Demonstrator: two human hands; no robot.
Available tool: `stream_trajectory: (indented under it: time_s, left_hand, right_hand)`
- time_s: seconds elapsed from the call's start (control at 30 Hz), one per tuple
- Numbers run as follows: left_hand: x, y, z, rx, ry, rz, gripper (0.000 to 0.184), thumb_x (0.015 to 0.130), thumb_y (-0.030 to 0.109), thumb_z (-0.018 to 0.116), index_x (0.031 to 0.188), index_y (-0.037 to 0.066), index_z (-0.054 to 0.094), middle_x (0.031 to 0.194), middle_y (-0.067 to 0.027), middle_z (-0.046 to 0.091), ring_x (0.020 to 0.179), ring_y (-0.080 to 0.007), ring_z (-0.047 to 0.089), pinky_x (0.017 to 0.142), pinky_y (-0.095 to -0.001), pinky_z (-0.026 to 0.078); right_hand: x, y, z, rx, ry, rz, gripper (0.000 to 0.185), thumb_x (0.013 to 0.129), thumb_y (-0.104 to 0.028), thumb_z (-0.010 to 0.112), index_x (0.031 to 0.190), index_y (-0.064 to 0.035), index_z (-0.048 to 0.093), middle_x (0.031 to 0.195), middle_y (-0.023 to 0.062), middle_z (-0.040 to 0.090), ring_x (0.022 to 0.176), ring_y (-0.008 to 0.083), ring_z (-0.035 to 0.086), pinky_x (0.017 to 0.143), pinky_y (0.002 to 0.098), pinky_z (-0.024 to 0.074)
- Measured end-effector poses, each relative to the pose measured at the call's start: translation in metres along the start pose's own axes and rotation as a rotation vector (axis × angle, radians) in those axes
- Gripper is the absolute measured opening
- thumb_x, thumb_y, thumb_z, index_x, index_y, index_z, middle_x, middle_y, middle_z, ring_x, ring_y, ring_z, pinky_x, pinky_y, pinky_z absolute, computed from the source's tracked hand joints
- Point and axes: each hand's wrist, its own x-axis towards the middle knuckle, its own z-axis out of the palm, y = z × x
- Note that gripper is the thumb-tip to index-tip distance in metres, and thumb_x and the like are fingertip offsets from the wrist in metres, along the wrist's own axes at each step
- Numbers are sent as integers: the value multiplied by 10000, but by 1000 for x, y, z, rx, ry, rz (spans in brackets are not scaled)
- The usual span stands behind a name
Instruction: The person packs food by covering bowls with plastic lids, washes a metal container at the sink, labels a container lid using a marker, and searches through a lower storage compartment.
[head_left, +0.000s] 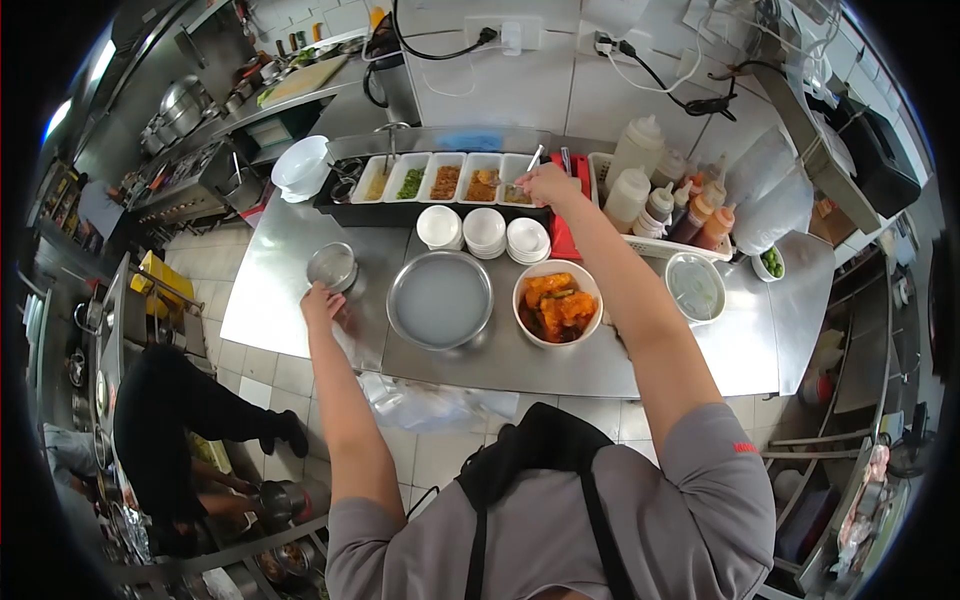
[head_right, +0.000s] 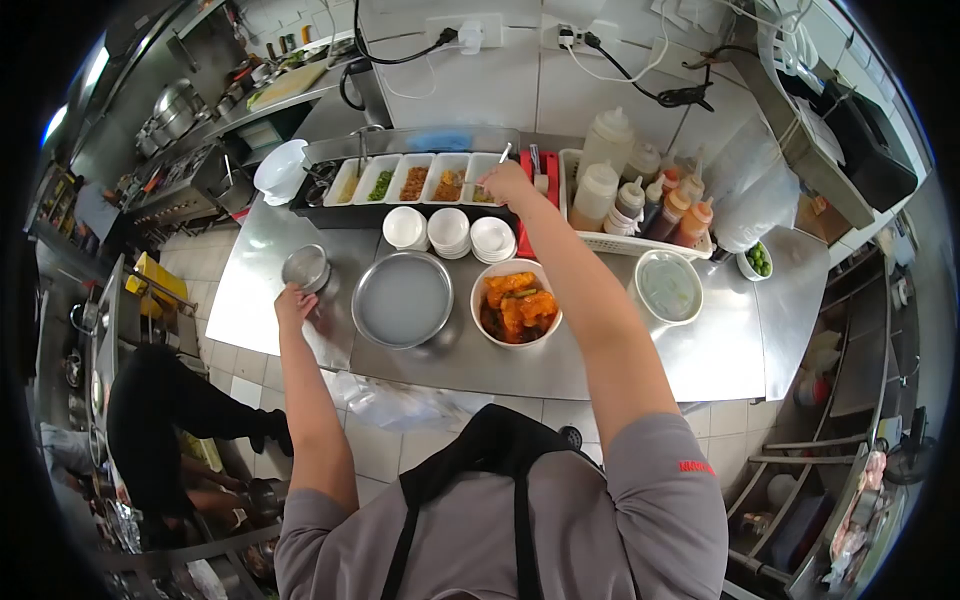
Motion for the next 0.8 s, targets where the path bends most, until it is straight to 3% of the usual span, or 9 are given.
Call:
stream_trajectory:
  time_s: [0.1, 0.17, 0.3, 0.4, 0.5, 0.6, 0.8]
  left_hand:
    - [-26, 5, -23, -76, -43, 50, 271, 773, 179, 569, 863, -53, 461, 819, -130, 488, 671, -283, 581, 600, -360, 557]
    - [-35, 1, -48, -175, -98, 53, 274, 786, 188, 571, 877, -45, 460, 851, -132, 486, 746, -310, 588, 654, -367, 550]
    - [-76, 3, -86, -206, -54, 46, 286, 803, 192, 568, 913, -45, 451, 891, -135, 488, 842, -328, 580, 726, -376, 532]
    - [-106, 9, -97, -200, -52, 41, 310, 805, 196, 572, 941, -52, 444, 896, -135, 490, 853, -326, 579, 742, -364, 528]
    - [-119, 9, -109, -217, -102, 60, 366, 809, 228, 581, 1002, -52, 447, 939, -143, 506, 856, -307, 582, 767, -339, 514]
    - [-140, 18, -108, -252, -151, 84, 370, 818, 243, 576, 1020, -44, 459, 948, -137, 529, 852, -287, 586, 776, -329, 505]
    - [-169, 30, -111, -285, -215, 112, 317, 833, 241, 562, 996, -24, 498, 893, -98, 576, 824, -244, 592, 759, -316, 505]
  right_hand:
    - [-69, -17, -43, 67, -37, -141, 165, 776, -31, 504, 873, 34, 620, 653, 52, 566, 516, 133, 504, 382, 290, 385]
    - [-128, -30, -62, -112, 71, -262, 175, 793, -38, 490, 903, 21, 613, 701, 54, 579, 593, 134, 524, 449, 281, 416]
    - [-217, -20, -80, -428, 79, -307, 189, 794, -26, 477, 929, 9, 604, 832, 132, 596, 728, 216, 580, 673, 338, 453]
    - [-255, -20, -74, -559, 186, -397, 186, 792, -8, 477, 929, 2, 603, 921, 168, 576, 794, 296, 577, 720, 375, 443]
    - [-271, -22, -67, -532, 268, -433, 243, 759, 12, 497, 986, -12, 582, 989, 158, 537, 889, 319, 542, 747, 381, 435]
    - [-274, 15, -52, -890, 330, -593, 347, 700, 20, 521, 1045, -7, 545, 956, 138, 505, 926, 305, 511, 767, 367, 433]
    - [-283, 14, -54, -1026, 180, -766, 411, 642, -13, 555, 1049, 23, 517, 906, 114, 469, 890, 278, 490, 764, 360, 438]
